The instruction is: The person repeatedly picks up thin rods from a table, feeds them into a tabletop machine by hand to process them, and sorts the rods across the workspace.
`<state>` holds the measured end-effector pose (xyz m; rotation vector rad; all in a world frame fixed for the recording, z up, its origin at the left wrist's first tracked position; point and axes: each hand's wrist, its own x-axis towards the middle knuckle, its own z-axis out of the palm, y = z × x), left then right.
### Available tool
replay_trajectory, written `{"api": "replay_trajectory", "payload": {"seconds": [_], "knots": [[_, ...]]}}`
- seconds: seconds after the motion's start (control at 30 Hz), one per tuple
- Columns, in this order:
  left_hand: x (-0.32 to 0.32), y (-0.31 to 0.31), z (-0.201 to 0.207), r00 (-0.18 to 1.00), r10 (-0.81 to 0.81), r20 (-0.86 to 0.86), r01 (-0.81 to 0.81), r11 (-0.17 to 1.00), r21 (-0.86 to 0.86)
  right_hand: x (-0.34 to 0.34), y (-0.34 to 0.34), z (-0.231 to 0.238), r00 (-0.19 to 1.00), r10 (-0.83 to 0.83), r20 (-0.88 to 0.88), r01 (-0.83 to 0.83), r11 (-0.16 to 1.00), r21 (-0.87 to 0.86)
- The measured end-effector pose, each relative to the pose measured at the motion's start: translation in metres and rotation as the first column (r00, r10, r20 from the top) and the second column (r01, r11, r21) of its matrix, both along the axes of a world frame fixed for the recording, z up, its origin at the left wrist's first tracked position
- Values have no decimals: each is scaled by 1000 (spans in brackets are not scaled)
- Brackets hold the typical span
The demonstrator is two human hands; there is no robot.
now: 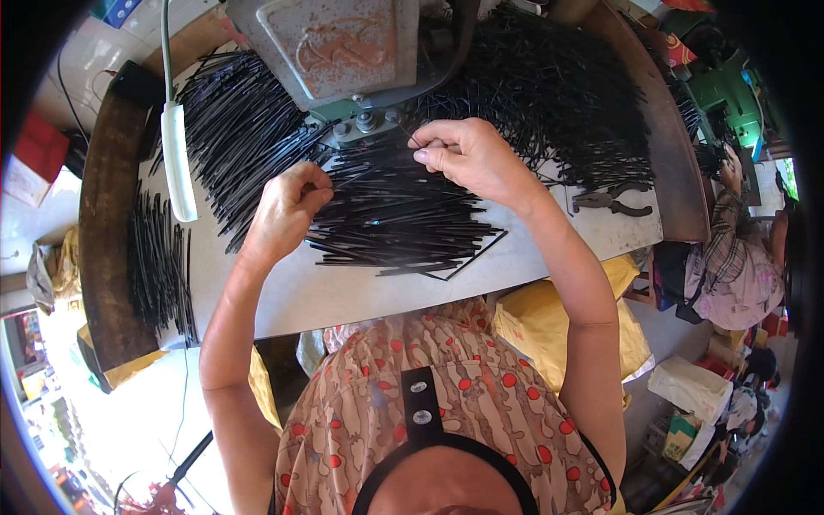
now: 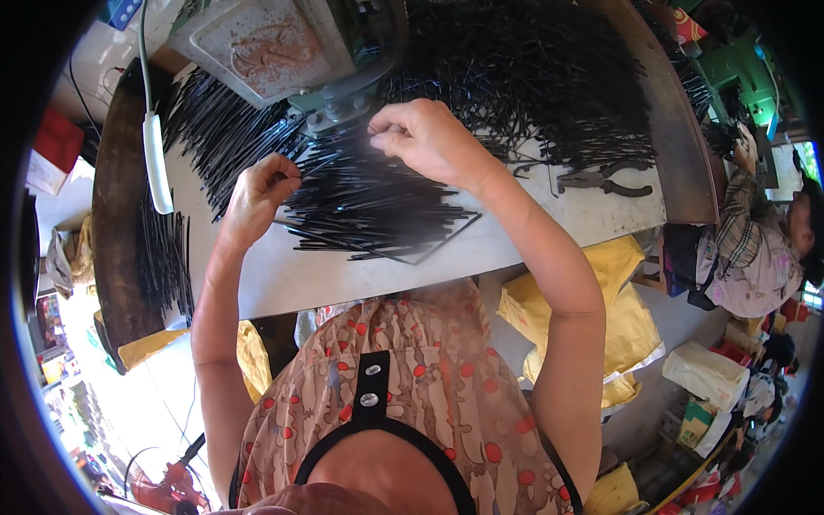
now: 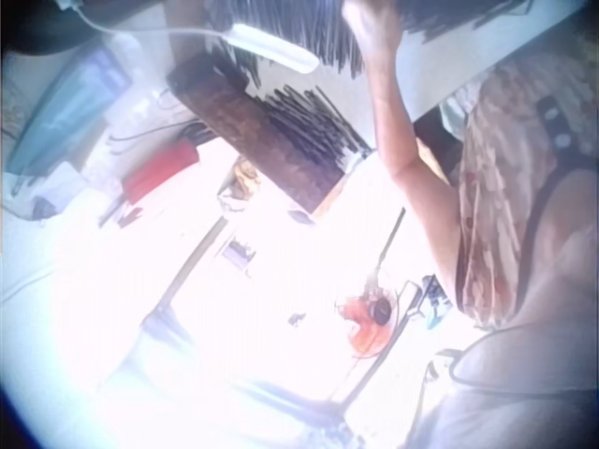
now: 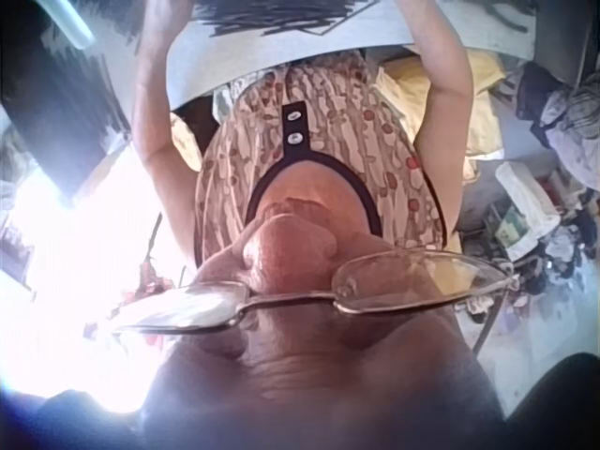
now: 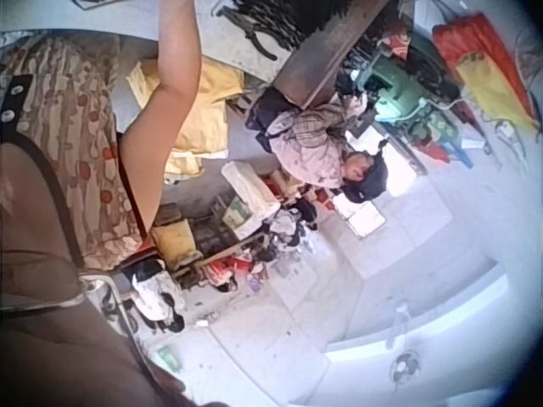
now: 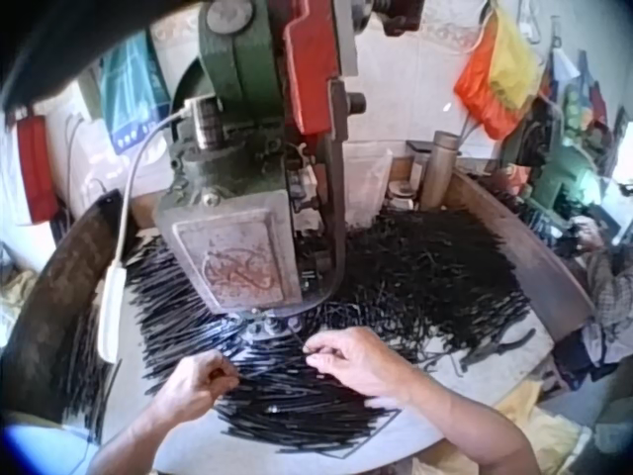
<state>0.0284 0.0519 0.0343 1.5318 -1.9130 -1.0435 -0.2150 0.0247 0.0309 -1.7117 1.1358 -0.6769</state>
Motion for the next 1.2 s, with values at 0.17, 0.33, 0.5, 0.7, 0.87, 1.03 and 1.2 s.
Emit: {"api": "replay_trajectory", "payload": {"seconds": [0.17, 0.33, 0.5, 0.7, 0.87, 1.03, 1.2], "knots": [[2, -2, -5, 1000, -2, -7, 3, 998, 68, 5, -4, -2, 1000, 30, 1, -30, 999, -33], [-26, -2, -4, 985, -124, 118, 162, 900, -405, 18, -5, -6, 993, 37, 108, -53, 988, 144], [-29, -18, -17, 986, 16, 164, 72, 854, -515, 25, -10, -13, 969, -52, 242, -2, 975, 221], [-30, -34, -22, 979, 191, 69, -140, 881, -451, 24, -17, -19, 985, -82, 154, 74, 996, 57], [-33, -40, -26, 985, 173, 1, -156, 894, -420, 30, -19, -17, 951, -130, 280, 103, 989, 110], [-38, -39, -21, 979, 196, -51, -202, 930, -308, 31, -23, -20, 936, -151, 318, 106, 982, 154], [-39, -39, -19, 977, 197, -82, -212, 929, -304, 32, -23, -17, 925, -174, 337, 114, 975, 191]]}}
